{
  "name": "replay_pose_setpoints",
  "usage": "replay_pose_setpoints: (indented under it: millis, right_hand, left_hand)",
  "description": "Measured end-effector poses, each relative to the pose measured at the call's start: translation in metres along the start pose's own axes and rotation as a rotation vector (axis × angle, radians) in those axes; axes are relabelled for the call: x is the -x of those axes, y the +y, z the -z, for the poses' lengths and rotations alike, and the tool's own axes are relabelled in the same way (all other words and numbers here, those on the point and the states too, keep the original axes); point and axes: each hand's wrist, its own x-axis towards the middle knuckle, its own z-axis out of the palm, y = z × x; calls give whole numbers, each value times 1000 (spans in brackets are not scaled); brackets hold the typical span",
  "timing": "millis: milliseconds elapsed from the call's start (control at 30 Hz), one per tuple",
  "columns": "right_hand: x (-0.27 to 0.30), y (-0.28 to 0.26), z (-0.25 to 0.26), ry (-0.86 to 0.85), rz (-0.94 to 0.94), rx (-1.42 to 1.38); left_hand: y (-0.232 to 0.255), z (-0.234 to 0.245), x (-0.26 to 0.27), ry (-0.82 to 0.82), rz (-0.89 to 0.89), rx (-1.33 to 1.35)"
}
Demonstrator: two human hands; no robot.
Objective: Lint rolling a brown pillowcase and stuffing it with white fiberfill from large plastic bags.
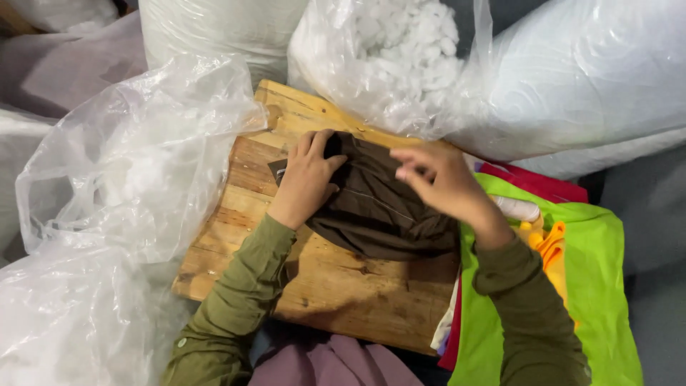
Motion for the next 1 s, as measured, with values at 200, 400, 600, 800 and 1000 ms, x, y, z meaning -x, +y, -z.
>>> replay_pose_setpoints:
  millis: [200, 400, 600, 800, 1000]
  right_hand:
    - [-152, 79, 13, -6, -165, 208]
    - [-185, 109, -45, -301, -390, 171]
    - [-185, 155, -61, -267, -349, -18]
    - [-172, 116, -18, -196, -454, -92]
    - [-158, 144, 36, 201, 66, -20]
  left_hand:
    - [-23, -45, 4, -48, -19, 97]
    - [-30, -38, -6, -149, -76, 212]
    - [-17, -14, -8, -230, -81, 521]
    - [-22, -15, -10, 100, -122, 492]
    - [-23, -14, -11, 350, -176, 536]
